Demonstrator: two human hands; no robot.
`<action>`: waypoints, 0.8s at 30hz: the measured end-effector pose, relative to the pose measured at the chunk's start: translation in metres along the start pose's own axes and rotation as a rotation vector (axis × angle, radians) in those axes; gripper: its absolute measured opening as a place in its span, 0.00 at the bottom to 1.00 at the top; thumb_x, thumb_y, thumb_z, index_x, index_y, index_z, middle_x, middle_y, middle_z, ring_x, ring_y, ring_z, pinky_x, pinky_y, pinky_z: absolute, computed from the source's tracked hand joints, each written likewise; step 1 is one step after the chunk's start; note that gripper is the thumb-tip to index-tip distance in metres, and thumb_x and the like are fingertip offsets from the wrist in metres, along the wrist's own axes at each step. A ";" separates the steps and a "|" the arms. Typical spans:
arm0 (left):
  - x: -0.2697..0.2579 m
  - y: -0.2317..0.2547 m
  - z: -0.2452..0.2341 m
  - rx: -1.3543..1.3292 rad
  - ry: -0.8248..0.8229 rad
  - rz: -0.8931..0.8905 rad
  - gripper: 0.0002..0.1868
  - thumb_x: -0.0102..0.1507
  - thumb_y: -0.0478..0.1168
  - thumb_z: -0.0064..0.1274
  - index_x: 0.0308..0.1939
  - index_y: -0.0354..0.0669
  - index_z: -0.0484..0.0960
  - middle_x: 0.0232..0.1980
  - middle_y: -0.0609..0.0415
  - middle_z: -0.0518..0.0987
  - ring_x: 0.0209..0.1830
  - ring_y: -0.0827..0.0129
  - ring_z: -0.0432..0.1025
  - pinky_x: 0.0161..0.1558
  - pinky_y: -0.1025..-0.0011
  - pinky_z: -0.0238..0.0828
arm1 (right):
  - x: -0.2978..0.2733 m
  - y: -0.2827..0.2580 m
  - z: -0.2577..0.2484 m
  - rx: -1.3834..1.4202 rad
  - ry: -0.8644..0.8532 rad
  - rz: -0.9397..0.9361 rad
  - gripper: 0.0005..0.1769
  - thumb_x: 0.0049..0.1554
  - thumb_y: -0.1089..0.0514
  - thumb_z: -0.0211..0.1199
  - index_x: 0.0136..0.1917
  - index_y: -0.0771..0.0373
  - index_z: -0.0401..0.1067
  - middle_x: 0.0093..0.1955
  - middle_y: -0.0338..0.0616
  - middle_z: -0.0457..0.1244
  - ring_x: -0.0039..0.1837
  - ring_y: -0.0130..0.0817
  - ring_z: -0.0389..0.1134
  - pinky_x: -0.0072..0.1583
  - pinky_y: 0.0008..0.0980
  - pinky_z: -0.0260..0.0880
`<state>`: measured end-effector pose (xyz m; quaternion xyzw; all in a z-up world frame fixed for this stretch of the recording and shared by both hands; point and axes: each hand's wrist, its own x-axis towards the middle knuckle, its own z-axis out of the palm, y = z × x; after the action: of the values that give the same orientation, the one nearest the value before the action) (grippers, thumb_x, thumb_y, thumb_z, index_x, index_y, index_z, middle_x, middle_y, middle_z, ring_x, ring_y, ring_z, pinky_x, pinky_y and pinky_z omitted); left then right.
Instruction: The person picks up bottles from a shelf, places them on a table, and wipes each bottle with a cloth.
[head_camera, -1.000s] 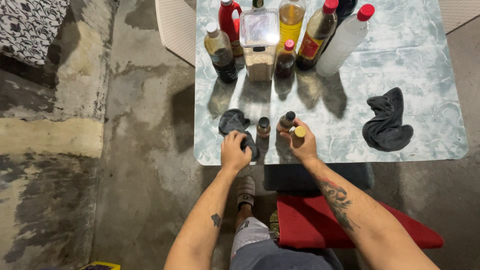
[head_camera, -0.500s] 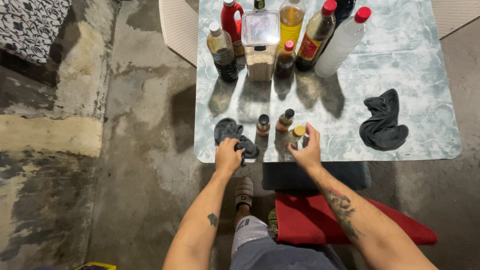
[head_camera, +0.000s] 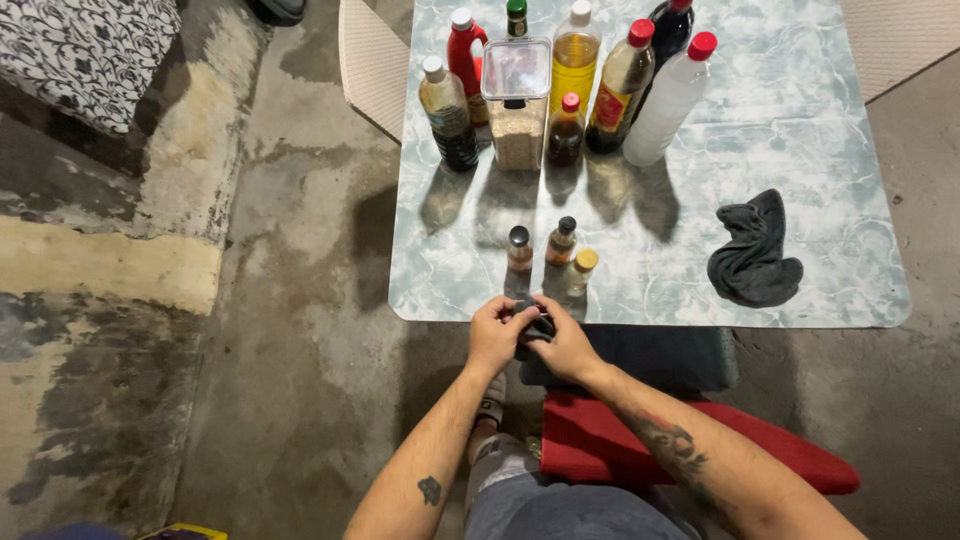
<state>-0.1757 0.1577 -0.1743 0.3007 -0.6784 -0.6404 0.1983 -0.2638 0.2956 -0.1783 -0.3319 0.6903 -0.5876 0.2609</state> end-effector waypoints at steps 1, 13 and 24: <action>-0.002 0.001 0.002 -0.046 -0.020 -0.001 0.10 0.59 0.40 0.68 0.33 0.37 0.83 0.29 0.63 0.72 0.28 0.80 0.63 0.30 0.76 0.61 | 0.001 0.002 -0.001 -0.025 0.012 0.006 0.34 0.49 0.65 0.68 0.68 0.67 0.64 0.62 0.51 0.65 0.63 0.38 0.68 0.63 0.33 0.68; -0.001 -0.009 -0.016 0.136 0.235 0.163 0.17 0.69 0.48 0.56 0.36 0.36 0.75 0.28 0.56 0.76 0.29 0.74 0.66 0.33 0.71 0.67 | -0.008 0.002 -0.058 -0.178 0.127 -0.084 0.24 0.51 0.71 0.51 0.58 0.64 0.77 0.55 0.50 0.70 0.59 0.41 0.71 0.62 0.32 0.68; -0.013 0.050 -0.019 0.666 -0.061 -0.023 0.18 0.64 0.53 0.63 0.35 0.41 0.85 0.29 0.55 0.78 0.30 0.71 0.69 0.34 0.68 0.65 | -0.007 0.004 -0.097 -0.458 0.050 -0.035 0.19 0.49 0.68 0.56 0.54 0.63 0.76 0.50 0.51 0.68 0.54 0.51 0.70 0.56 0.39 0.70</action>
<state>-0.1619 0.1521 -0.1210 0.3371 -0.8526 -0.3944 0.0615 -0.3326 0.3629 -0.1653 -0.3798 0.8061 -0.4279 0.1515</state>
